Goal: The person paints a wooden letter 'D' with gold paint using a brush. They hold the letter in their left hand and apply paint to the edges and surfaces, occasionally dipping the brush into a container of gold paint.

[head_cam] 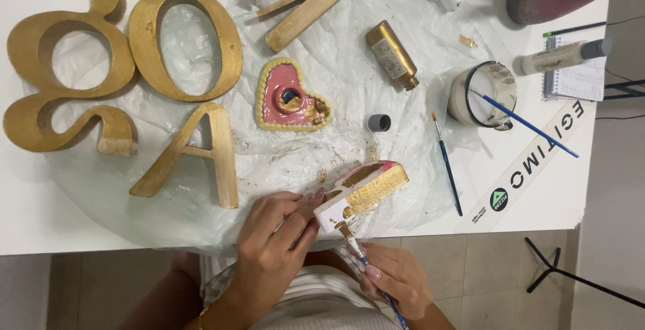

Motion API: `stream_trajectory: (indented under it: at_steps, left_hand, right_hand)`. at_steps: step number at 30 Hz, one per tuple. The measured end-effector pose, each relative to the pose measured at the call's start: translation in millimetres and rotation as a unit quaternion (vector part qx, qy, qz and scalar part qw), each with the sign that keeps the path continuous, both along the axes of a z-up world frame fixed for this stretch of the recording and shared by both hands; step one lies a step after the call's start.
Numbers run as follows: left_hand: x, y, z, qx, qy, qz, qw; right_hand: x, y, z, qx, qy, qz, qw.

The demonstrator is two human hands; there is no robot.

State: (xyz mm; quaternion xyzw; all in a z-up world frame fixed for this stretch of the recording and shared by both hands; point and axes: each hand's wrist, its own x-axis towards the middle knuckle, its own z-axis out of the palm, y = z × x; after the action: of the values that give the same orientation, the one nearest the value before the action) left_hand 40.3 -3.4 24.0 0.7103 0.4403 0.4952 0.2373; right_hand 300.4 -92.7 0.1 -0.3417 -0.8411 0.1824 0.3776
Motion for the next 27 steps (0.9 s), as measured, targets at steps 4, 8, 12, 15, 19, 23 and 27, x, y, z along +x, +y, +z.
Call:
stream_trajectory:
  at_steps: [4, 8, 12, 15, 19, 23, 27]
  left_hand:
    - [0, 1, 3, -0.001, 0.011, -0.005, 1.0]
    - [-1, 3, 6, -0.001, 0.002, -0.005, 1.0]
    - [-2, 3, 8, 0.003, 0.007, -0.008, 1.0]
    - [-2, 2, 6, 0.002, 0.023, -0.007, 1.0]
    - [-3, 0, 5, -0.011, 0.011, -0.016, 1.0]
    - [-2, -1, 1, 0.001, 0.011, -0.006, 1.0]
    - [-2, -1, -1, 0.003, 0.011, -0.007, 1.0]
  right_hand:
    - [-11, 13, 9, 0.032, 0.032, -0.02, 0.999]
    - [11, 9, 4, 0.019, 0.049, -0.029, 0.998]
    - [-5, 37, 40, 0.148, 0.147, -0.212, 0.955]
    - [-22, 30, 98, -0.002, 0.025, -0.188, 0.982]
    - [-20, 43, 105, -0.019, -0.031, -0.071, 0.997]
    - [-9, 40, 101, -0.076, -0.067, -0.006, 0.995]
    - [-1, 43, 100, -0.101, -0.086, 0.037, 0.99]
